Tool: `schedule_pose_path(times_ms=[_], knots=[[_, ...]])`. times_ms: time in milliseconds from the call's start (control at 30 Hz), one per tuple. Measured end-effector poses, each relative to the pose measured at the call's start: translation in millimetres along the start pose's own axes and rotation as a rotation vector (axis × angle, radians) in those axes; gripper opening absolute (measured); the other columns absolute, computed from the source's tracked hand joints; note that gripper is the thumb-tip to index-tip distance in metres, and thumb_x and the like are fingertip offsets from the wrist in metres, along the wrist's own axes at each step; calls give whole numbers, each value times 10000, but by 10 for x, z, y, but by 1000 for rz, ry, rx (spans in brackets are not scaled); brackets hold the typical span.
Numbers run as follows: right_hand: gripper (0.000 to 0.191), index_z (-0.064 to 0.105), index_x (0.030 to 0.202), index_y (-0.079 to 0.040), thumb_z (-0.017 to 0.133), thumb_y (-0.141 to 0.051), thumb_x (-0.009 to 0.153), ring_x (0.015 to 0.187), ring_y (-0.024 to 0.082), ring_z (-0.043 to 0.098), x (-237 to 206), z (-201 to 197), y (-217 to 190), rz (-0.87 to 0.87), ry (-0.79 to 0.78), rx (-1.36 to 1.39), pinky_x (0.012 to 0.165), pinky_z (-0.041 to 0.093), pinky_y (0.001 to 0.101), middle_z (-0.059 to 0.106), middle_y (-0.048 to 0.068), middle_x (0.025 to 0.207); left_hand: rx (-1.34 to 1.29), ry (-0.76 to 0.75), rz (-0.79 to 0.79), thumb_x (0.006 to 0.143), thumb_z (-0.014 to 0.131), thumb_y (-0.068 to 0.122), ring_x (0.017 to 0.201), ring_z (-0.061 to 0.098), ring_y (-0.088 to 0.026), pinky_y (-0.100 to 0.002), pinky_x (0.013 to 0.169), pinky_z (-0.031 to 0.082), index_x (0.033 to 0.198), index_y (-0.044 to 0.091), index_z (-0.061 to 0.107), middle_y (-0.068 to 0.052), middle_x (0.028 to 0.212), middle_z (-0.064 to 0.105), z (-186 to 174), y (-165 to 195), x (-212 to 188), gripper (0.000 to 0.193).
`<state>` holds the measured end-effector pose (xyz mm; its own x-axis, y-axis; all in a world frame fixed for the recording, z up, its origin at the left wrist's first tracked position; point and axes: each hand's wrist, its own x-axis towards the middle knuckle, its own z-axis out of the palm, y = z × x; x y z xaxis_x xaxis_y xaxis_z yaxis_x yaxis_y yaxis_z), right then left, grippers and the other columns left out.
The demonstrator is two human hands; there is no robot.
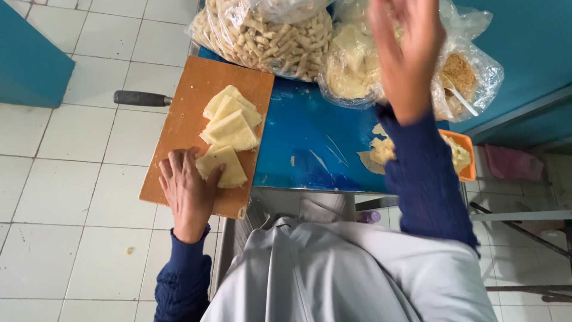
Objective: The person takes flat square snack sheets from a stack, spoons a light paste filling from an orange container onto a sheet, folds the sheet over the filling, and places the folded piece on a wooden board with other finished pieces. They repeat this cycle, occasionally scooping more filling from a bag of brown powder and pressing the folded pieces flat.
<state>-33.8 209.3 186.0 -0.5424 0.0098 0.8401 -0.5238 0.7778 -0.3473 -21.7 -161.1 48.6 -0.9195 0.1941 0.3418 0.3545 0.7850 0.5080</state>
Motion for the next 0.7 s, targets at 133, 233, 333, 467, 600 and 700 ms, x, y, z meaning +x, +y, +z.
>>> schedule_pose_path(times_ms=[133,233,333,467,600,700], knots=[[554,473,1603,-92,744,-153,1124,1196,258,560,-802,-659,-480,228,-203,-412,1097,454,378,584,106,1296,11,-55,60,796,861,314,1112,502,-352,-486,948,400,1166,47,653,-127,1142,565,-24,-110,47,502],[710,525,1599,-142,821,-324,981,1260,365,426,-1476,-984,-709,362,-286,-774,1075,353,521,474,122,1437,19,-110,88,785,870,316,1089,497,-366,-479,938,409,1094,45,660,-142,1116,565,-69,-160,99,461],[688,606,1520,-234,826,-380,884,1199,384,404,-2023,-1044,-822,456,-378,-1013,1001,297,564,492,96,1383,-54,-111,133,790,875,255,1073,497,-378,-471,934,424,1047,36,657,-153,1112,566,-103,-174,131,402],[477,682,1436,-265,805,-345,982,1244,326,410,-2417,-1029,-729,443,-332,-1128,1063,265,550,519,27,1311,-139,-68,155,778,872,159,1005,539,-374,-461,882,445,991,23,605,-143,1049,593,-104,-134,95,368],[261,753,1313,-290,798,-283,1056,1216,261,413,-2598,-1066,-565,388,-224,-1085,1084,263,524,533,-25,1239,-224,-83,30,838,853,100,808,608,-378,-447,703,476,986,13,561,-138,921,636,-93,-69,50,339],[125,778,1188,-299,795,-258,1072,1196,231,413,-2663,-1087,-482,352,-181,-1068,1088,264,505,534,-45,1215,-323,-28,-3,887,828,68,769,650,-369,-402,645,500,1028,1,543,-147,914,661,-84,-2,-29,325]])
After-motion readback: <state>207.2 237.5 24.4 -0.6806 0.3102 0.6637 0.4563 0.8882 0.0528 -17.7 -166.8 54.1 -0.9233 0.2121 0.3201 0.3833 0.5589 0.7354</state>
